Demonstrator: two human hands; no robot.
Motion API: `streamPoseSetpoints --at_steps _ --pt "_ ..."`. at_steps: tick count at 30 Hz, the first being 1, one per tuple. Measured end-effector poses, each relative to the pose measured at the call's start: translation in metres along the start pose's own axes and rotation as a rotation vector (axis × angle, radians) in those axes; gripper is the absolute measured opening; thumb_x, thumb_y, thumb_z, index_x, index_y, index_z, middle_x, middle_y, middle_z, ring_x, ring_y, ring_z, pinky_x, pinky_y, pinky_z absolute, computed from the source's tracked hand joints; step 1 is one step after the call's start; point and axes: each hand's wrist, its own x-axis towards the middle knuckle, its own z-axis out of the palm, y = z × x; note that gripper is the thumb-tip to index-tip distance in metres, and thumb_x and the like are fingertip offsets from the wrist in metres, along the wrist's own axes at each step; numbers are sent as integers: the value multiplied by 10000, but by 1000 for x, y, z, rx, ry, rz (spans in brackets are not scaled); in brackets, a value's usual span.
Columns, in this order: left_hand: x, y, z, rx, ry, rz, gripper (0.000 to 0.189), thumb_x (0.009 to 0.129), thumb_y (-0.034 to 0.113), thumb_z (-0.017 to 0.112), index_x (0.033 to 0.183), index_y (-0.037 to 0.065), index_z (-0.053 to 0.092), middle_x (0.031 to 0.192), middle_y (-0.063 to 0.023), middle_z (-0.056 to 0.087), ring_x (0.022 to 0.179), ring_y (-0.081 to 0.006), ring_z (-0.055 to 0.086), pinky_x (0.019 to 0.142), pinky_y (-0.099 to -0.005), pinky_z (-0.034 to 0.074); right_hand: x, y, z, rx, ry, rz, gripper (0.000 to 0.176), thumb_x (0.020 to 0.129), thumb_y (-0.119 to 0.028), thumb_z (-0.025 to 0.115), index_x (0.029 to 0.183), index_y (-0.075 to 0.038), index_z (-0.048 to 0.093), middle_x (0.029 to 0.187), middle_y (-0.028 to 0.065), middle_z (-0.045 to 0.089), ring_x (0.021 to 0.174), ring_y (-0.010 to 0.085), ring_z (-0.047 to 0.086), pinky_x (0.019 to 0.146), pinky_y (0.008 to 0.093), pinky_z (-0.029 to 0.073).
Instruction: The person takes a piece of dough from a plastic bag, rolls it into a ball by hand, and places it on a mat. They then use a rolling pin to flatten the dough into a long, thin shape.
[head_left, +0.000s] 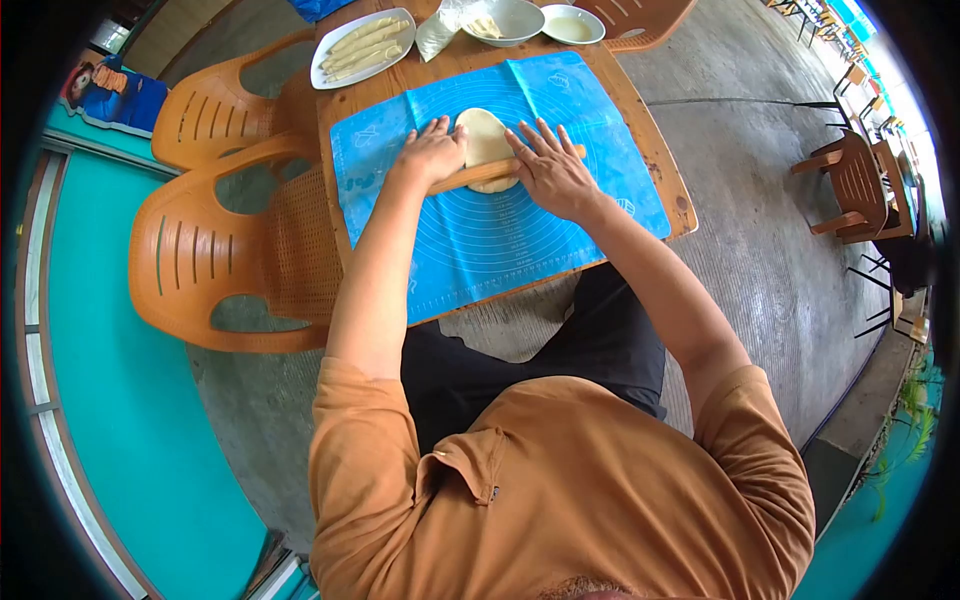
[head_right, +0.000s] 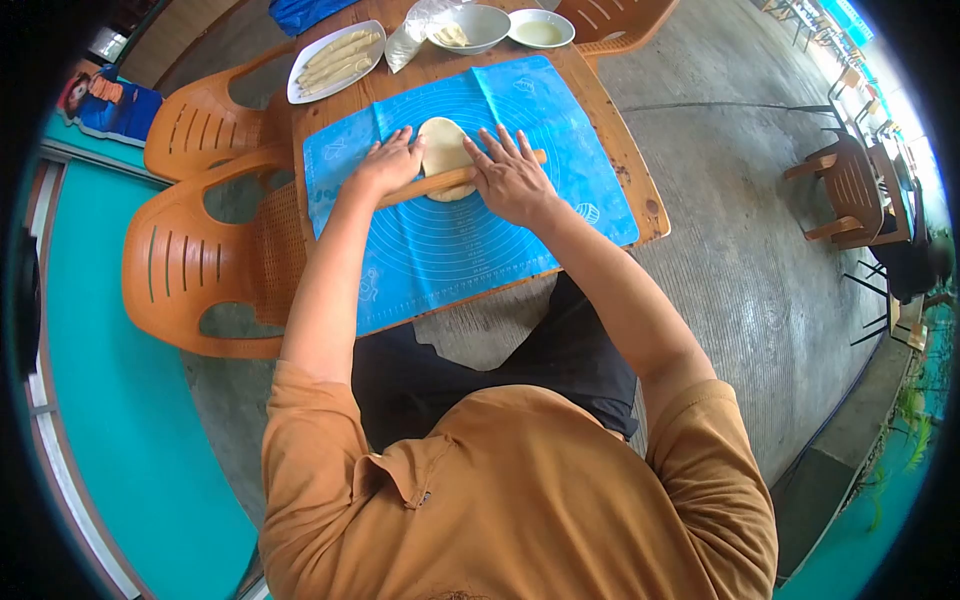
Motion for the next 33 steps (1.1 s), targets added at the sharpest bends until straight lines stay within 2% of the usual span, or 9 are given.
streamPoseSetpoints --at_steps 3,5,8,15,17,21,23,27,33 --pt "-2 9 -11 7 -53 -50 644 1118 437 137 1669 134 277 1759 -108 153 1626 -280 146 1322 -492 118 -8 0 -2 5 37 -51 520 1131 -341 408 1628 -191 397 1692 118 346 1603 362 191 1311 565 110" --pt "-1 8 -5 45 -17 -22 646 1117 436 140 1665 126 286 1758 -119 153 1625 -287 148 1323 -485 126 -21 4 1 57 159 -162 494 1102 -265 472 1593 -219 460 1670 114 386 1585 381 243 1302 575 155" --pt "0 1 5 32 31 -14 663 1116 457 134 1664 115 282 1753 -125 170 1620 -293 162 1322 -466 146 -32 1 -3 67 152 -166 503 1077 -207 529 1577 -213 479 1661 104 404 1577 386 265 1294 578 188" --pt "-4 4 -1 -31 30 -31 643 1112 430 136 1669 143 278 1761 -100 149 1626 -281 144 1325 -467 131 -53 -5 -16 72 114 -179 503 1067 -206 545 1567 -189 488 1659 120 403 1574 386 272 1294 581 187" --pt "-3 3 -3 -23 27 -29 643 1112 431 135 1669 143 277 1761 -96 149 1626 -279 144 1325 -467 135 -48 -11 -25 41 27 -134 514 1080 -262 522 1576 -137 466 1662 145 389 1581 385 251 1298 565 181" --pt "3 2 2 -26 54 -21 675 1118 474 144 1656 97 299 1745 -126 200 1611 -297 197 1319 -450 165 -21 -25 -12 63 90 -168 553 1093 -324 480 1588 -81 431 1665 166 375 1585 388 235 1304 541 177" --pt "7 -1 5 -24 47 -25 657 1114 451 145 1663 121 287 1753 -107 180 1619 -284 171 1321 -461 154 -21 -36 3 2 107 -187 581 1103 -342 438 1601 -45 392 1672 163 363 1586 387 229 1308 524 175" --pt "3 -1 5 -25 53 -19 642 1110 434 150 1668 146 283 1761 -85 160 1626 -269 147 1322 -471 148 -46 -44 -7 16 61 -177 594 1090 -300 466 1619 -53 357 1681 149 352 1588 368 236 1307 518 181" --pt "5 -7 2 -105 125 -9 678 1113 469 159 1635 78 346 1736 -101 243 1611 -280 204 1315 -461 174 -64 -44 -15 59 121 -224 487 1085 -222 511 1553 -91 495 1606 116 487 1518 348 397 1266 518 288"
